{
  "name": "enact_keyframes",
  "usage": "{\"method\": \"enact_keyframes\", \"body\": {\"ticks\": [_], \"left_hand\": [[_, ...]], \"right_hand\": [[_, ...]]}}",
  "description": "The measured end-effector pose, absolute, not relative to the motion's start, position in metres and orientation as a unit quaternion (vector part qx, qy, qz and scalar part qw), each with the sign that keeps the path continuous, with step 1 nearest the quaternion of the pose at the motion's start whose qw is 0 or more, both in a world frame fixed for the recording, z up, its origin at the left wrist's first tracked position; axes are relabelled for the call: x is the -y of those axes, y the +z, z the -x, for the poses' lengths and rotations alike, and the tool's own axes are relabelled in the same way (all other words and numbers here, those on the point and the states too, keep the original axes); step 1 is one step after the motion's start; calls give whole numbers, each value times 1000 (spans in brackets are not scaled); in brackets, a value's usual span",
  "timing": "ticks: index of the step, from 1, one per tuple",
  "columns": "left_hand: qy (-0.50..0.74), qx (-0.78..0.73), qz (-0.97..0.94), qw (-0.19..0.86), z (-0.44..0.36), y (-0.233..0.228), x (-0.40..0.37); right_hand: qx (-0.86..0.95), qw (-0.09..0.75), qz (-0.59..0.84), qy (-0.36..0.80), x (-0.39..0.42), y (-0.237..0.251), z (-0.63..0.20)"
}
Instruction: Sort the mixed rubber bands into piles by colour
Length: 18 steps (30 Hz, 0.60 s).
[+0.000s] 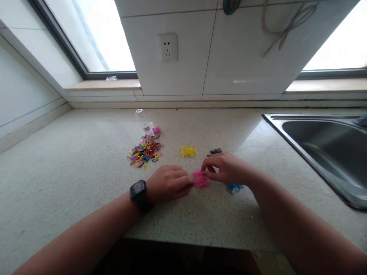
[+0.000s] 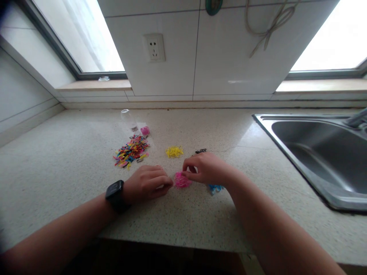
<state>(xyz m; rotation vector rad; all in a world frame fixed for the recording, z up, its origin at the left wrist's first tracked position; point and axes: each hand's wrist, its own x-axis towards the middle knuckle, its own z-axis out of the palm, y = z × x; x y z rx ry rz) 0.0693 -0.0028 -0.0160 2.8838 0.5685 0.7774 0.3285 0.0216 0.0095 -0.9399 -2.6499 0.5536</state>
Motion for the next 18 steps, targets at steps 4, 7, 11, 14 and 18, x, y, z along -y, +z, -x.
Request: {"method": "enact_keyframes", "body": {"ticks": [4,7,11,14,18], "left_hand": [[273,-211,-934,98,-66,-15,0],[278,-227,-927,108,-63,-15,-4],[281,-255,-921,91,-57,-15,-9],[284,-272,-917,63,-52,-17,-15],[261,-289,-921,9,-43,-18,-24]], "right_hand": [[914,168,339,147,-25,6,-332],[905,196,363,103,-31,0,-337],[879,230,414,55,-43,-7,-351],[848,275,450,49,-52,-14,-363],[804,322,495,72,-63,-22,-374]]}}
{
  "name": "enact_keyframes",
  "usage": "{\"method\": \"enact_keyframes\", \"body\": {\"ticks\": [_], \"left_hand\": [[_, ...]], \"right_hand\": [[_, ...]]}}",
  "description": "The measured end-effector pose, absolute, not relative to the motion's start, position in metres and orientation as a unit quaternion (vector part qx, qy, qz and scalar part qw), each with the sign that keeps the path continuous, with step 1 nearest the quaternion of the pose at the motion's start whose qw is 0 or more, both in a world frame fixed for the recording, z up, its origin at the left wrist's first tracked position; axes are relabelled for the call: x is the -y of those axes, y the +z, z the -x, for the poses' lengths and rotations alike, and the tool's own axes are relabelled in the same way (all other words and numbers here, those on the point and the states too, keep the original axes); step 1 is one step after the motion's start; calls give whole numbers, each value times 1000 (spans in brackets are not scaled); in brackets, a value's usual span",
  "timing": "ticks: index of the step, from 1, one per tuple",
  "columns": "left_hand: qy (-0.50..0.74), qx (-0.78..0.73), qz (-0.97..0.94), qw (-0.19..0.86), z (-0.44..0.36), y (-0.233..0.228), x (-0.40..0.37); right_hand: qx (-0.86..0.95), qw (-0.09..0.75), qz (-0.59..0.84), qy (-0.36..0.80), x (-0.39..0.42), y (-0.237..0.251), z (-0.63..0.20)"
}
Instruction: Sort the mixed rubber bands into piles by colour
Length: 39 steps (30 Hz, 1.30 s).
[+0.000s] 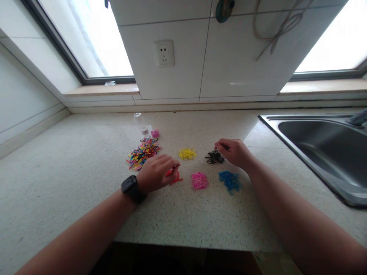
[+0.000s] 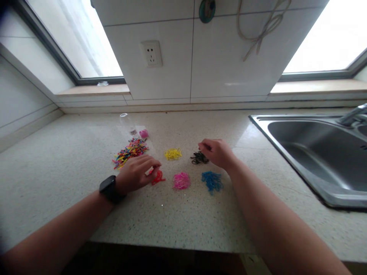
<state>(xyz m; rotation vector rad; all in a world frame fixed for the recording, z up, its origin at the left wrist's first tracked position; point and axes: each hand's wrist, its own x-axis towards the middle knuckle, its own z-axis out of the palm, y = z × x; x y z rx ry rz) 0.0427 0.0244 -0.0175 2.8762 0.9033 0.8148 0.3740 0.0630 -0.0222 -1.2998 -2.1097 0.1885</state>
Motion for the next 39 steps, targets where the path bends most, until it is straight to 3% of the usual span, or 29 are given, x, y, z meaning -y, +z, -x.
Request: {"method": "enact_keyframes", "body": {"ticks": [14,24,39], "left_hand": [[211,-466,-850,-122,-7,-7,-61],[152,-556,-807,-132,6,-19,-72],[142,-569,-800,-126,13,-20,-78]], "right_hand": [[711,393,566,137,-95,-39,-392],[684,417,574,172,-98,-42,-396],[670,419,582,193,-99,-40,-395]]}}
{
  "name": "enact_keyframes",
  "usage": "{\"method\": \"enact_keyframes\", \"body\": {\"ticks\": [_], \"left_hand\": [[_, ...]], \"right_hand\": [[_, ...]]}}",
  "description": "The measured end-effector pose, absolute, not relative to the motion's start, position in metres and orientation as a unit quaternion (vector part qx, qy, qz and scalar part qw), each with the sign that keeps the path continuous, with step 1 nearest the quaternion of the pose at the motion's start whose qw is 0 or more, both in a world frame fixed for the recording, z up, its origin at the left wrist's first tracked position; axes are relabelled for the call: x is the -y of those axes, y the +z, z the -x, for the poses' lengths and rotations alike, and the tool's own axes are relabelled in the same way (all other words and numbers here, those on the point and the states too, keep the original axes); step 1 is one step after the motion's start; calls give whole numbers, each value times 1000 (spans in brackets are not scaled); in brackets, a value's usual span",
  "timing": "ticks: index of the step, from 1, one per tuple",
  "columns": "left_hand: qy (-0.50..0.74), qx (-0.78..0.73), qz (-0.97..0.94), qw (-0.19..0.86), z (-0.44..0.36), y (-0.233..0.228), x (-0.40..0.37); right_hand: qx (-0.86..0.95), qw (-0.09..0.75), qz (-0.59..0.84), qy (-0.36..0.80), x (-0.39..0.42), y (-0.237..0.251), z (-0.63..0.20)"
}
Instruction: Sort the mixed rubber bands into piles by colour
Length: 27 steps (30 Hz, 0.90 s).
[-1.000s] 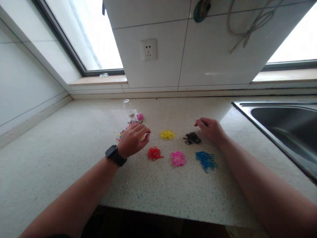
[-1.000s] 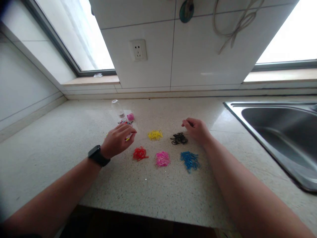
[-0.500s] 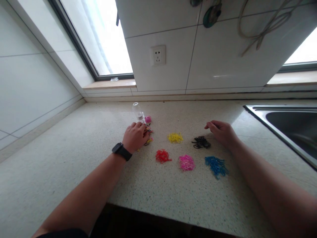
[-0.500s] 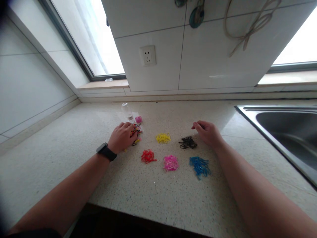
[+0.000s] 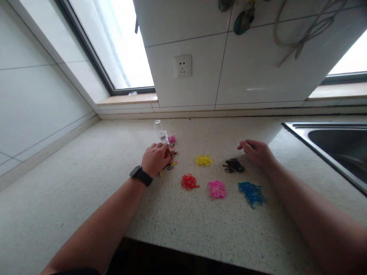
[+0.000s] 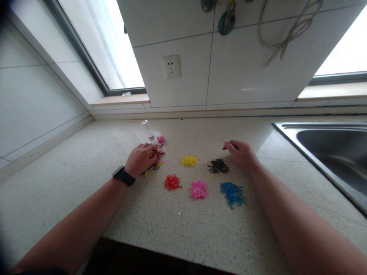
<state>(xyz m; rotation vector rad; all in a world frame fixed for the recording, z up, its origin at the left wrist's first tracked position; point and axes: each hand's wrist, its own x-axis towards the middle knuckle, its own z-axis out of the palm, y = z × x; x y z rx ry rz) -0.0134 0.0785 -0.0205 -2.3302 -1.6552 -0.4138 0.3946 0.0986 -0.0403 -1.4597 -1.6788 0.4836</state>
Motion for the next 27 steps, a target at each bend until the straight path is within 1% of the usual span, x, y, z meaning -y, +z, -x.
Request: {"method": "enact_keyframes", "body": {"ticks": [15,21,27], "left_hand": [[-186,549,804,130,8,-15,-77],[-219,535,808,115,5,-13,-75],[-245,516,813,107,-2,-11,-71]], "right_hand": [[668,419,580,203,-103,-47,-397],[666,423,574,219,-101,-45,-396],[670,418,577,205,-102,-45,-396]]}}
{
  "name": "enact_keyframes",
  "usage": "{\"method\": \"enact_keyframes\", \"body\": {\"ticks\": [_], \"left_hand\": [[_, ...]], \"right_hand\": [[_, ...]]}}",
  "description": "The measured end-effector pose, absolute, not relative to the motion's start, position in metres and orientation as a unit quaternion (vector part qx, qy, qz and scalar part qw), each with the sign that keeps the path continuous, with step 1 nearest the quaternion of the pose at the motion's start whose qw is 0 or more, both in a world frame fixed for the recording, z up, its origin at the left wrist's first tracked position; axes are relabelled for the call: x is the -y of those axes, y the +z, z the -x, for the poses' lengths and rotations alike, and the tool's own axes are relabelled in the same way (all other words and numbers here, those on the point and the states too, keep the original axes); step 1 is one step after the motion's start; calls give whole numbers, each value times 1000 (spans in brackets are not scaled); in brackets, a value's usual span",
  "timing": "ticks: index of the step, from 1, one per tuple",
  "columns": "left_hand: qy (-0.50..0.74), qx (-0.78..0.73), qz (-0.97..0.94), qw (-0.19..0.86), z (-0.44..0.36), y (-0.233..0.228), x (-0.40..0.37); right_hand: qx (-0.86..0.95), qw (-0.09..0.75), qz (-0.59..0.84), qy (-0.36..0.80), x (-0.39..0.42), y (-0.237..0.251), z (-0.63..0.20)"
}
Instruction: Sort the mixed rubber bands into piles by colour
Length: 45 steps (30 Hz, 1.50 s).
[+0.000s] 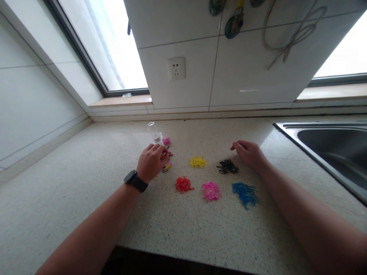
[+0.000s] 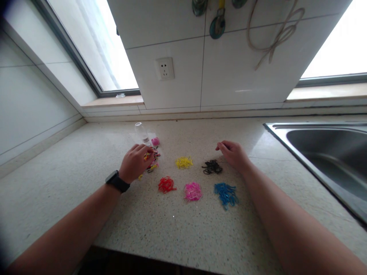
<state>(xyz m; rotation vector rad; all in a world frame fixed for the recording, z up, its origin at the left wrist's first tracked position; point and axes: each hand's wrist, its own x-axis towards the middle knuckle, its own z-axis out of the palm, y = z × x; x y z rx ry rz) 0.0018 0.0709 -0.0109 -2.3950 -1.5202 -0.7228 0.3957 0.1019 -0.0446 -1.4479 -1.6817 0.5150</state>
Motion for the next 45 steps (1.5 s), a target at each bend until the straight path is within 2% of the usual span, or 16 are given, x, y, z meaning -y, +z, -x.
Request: {"method": "enact_keyframes", "body": {"ticks": [13,20,25,45], "left_hand": [[-346,429,834,-32,-43,-3,-37],[-362,395,837,-112,-64,-9,-13],[-357,368,851,-115,-68,-14,-9],[-353,321,875,-80,-64,-16,-11]], "right_hand": [[747,377,525,154,-85,-35,-373],[857,341,383,61,-48,-14,-335],[895,321,303,55,-28,-7,-312],[904,317,274,84,-19,-8,-305]]}}
